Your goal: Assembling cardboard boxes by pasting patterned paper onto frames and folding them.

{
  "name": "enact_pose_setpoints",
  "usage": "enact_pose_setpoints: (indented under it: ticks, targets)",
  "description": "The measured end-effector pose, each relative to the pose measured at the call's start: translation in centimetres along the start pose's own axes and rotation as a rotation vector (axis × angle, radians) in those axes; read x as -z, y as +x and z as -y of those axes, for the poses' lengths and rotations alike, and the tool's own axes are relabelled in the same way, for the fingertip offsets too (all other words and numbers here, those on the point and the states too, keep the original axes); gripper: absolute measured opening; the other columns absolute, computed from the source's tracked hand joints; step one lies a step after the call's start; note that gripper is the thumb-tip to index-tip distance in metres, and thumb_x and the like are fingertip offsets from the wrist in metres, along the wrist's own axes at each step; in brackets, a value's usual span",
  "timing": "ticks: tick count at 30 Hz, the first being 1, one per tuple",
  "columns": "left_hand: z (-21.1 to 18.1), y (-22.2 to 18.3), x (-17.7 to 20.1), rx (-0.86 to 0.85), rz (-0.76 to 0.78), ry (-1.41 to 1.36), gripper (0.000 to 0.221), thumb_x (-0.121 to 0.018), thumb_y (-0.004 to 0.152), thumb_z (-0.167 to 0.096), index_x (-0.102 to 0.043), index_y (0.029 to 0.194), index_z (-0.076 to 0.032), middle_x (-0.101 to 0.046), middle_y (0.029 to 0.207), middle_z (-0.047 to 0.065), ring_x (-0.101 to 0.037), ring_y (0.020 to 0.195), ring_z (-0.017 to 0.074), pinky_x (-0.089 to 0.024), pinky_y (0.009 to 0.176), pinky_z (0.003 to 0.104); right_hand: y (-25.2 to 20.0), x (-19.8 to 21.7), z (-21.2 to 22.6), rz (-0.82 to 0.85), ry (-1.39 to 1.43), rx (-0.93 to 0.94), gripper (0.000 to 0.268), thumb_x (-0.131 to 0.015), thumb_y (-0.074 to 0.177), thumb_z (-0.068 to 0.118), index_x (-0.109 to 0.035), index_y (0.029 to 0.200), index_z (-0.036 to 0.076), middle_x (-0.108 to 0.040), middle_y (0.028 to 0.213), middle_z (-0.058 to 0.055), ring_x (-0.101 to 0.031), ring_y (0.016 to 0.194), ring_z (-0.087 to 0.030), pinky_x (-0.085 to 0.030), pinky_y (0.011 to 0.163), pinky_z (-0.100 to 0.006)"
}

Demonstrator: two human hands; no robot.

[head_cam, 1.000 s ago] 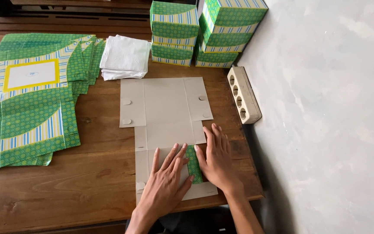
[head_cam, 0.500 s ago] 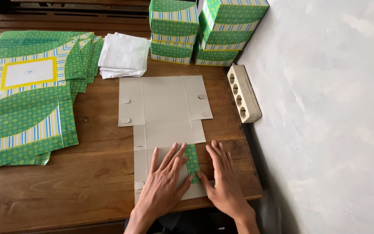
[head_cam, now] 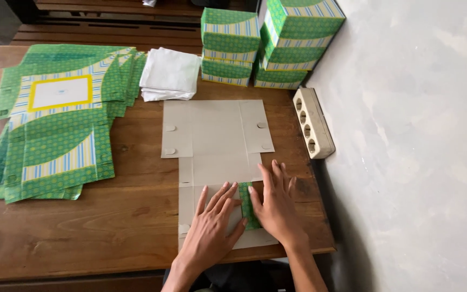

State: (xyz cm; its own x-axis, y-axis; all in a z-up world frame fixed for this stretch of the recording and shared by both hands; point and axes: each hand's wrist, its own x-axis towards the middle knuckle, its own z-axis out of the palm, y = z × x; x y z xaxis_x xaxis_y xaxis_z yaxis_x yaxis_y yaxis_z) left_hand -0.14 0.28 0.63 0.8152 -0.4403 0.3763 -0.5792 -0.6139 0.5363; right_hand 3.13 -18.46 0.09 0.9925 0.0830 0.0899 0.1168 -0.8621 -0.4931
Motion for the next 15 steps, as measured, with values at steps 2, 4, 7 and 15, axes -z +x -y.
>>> enact_pose_setpoints:
  ticks: [2,4,7,15]
  targets:
    - [0.2,-0.3,-0.2,0.005,-0.043,-0.004,0.032,-0.063,0.099,-0.03,-0.064,0.12,-0.006,-0.053,0.153,0.016,-0.042,0.147,0.0307,-0.02,0.122,0.055,-0.1,-0.1,0.1,-0.012,0.003,0.005,0.056,-0.05,0.104,0.032,-0.037,0.154,0.012,-0.023,0.166,-0.023,-0.009,0.158,-0.038,-0.005,0.121,-0.065]
    - [0.5,-0.5,-0.3,0.009,-0.083,-0.01,0.028,-0.067,0.096,-0.03,-0.066,0.114,-0.008,-0.055,0.151,0.015,-0.046,0.144,0.0304,-0.023,0.122,0.054,-0.5,-0.5,0.0,-0.024,0.007,0.007,0.055,-0.05,0.104,0.032,-0.039,0.154,0.013,-0.024,0.166,-0.022,-0.01,0.158,-0.038,-0.006,0.121,-0.065]
    - [0.6,-0.6,-0.5,-0.001,-0.095,-0.017,0.028,-0.069,0.095,-0.03,-0.065,0.113,-0.008,-0.06,0.146,0.012,-0.047,0.143,0.032,-0.024,0.122,0.054,-1.7,-1.0,0.2,-0.121,-0.061,0.008,0.052,-0.053,0.102,0.035,-0.046,0.15,0.013,-0.034,0.162,-0.021,-0.021,0.154,-0.04,-0.013,0.12,-0.065]
    - [-0.2,-0.3,1.1,0.131,-0.631,-0.153,0.006,-0.07,0.089,-0.011,-0.069,0.095,-0.013,-0.077,0.109,0.004,-0.071,0.106,0.0179,-0.044,0.107,0.045,-4.5,0.4,4.8,0.002,0.048,0.148,0.079,-0.051,0.085,-0.012,-0.033,0.157,0.013,-0.018,0.168,-0.02,-0.007,0.157,-0.041,-0.008,0.122,-0.062]
